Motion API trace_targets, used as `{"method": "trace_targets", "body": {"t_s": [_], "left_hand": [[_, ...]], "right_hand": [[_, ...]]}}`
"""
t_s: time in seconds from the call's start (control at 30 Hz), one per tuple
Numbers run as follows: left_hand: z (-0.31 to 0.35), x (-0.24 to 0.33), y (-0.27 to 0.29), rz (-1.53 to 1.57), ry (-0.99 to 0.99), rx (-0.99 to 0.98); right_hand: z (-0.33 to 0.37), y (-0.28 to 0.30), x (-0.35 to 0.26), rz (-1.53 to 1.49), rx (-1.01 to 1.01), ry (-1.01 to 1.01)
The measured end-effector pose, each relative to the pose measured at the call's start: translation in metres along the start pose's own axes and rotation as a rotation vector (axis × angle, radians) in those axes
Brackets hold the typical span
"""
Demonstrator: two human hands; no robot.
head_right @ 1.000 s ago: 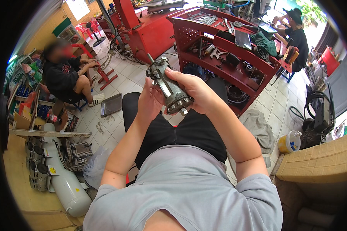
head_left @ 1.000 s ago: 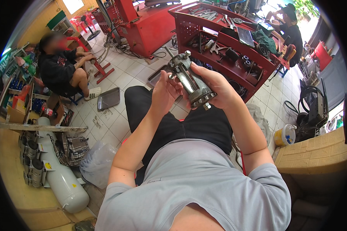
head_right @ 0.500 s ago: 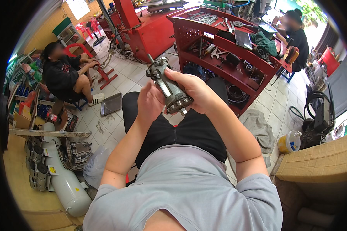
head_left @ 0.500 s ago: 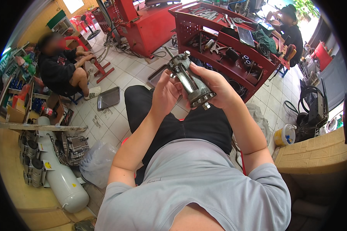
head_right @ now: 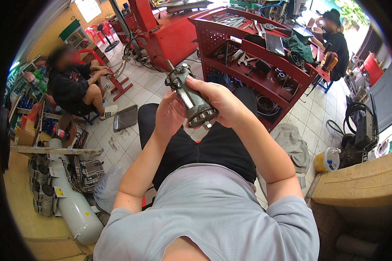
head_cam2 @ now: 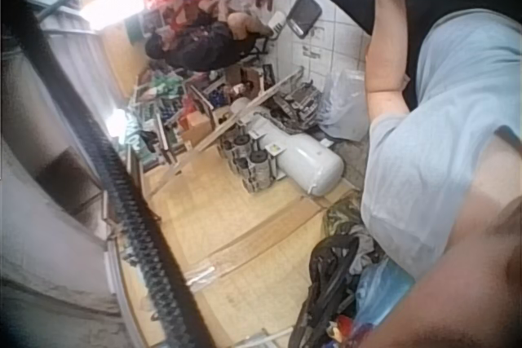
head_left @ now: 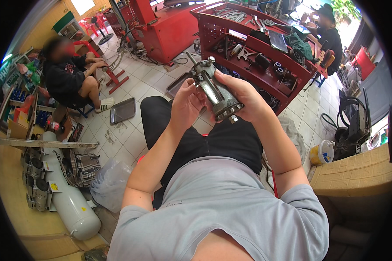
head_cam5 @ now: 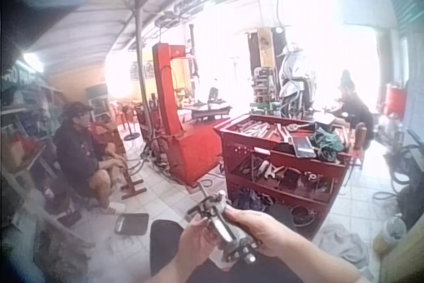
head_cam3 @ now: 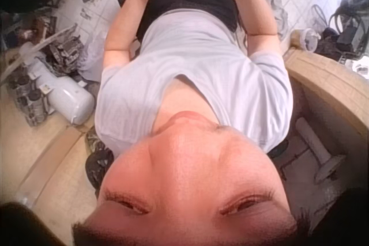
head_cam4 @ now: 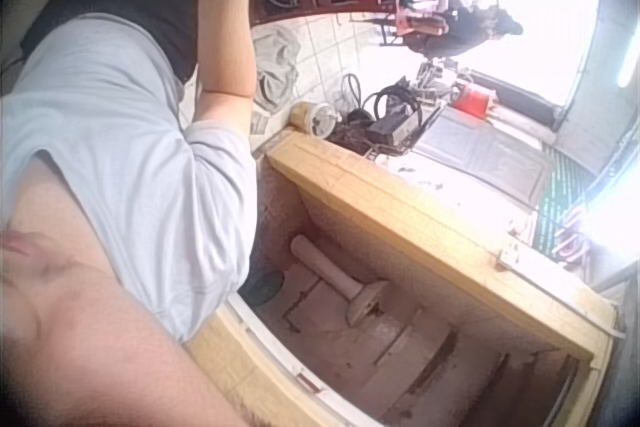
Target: The person sits on a stool in a workshop and assembles a mechanical component, likely a starter motor. They insert a pin into the housing, attach a gear, and tighten a screw using a screwdriver. The person then inspects the assembled unit by rotating the gear.
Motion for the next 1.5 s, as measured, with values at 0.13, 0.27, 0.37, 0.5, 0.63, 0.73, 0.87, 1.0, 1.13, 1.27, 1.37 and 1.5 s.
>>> {"method": "trace_targets", "body": {"t_s": [0.13, 0.27, 0.37, 0.5, 0.63, 0.73, 0.87, 1.0, 1.13, 1.27, 1.37, 1.5], "left_hand": [[0.000, -0.012, 0.015, 0.118, 0.046, 0.094], [0.001, -0.004, -0.011, 0.120, 0.074, 0.048], [0.002, 0.000, -0.011, 0.094, 0.053, 0.069], [0.001, -0.007, -0.002, 0.082, 0.089, 0.051], [0.003, 0.000, -0.020, 0.145, 0.073, 0.040], [0.002, -0.002, -0.007, 0.097, 0.046, 0.025], [0.002, -0.008, 0.000, 0.097, 0.096, 0.032], [0.005, 0.000, -0.021, 0.149, 0.095, 0.116], [0.004, -0.005, -0.005, 0.198, 0.083, 0.136], [-0.001, -0.017, 0.017, 0.307, 0.112, -0.248], [-0.001, -0.017, 0.016, 0.272, 0.100, -0.185], [0.004, -0.001, -0.014, 0.131, 0.057, 0.088]], "right_hand": [[-0.002, 0.002, 0.001, -0.008, 0.014, -0.007], [-0.002, 0.008, 0.004, 0.013, 0.015, -0.026], [-0.002, 0.005, 0.003, 0.008, 0.039, -0.004], [-0.002, 0.001, 0.002, -0.013, 0.053, -0.006], [-0.001, 0.007, 0.003, 0.021, 0.014, -0.025], [-0.001, 0.003, 0.001, 0.014, 0.023, -0.010], [-0.002, 0.001, 0.002, 0.000, 0.018, -0.007], [-0.003, 0.005, 0.003, 0.008, 0.043, -0.004], [-0.001, 0.004, 0.002, 0.022, 0.041, -0.009], [-0.006, 0.001, 0.009, -0.006, 0.028, -0.039], [-0.004, 0.000, 0.008, 0.013, 0.041, -0.036], [0.000, 0.003, 0.003, 0.033, 0.031, -0.024]]}}
Point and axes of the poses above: each hand's wrist, its own z-axis away from the middle knuckle, its own y-axis out of the back of the hand, x = y × z, the point moved 7 cm from there along -z, towards the middle knuckle, and after that the axes turned 1 degree about x, right-handed, at the moved point
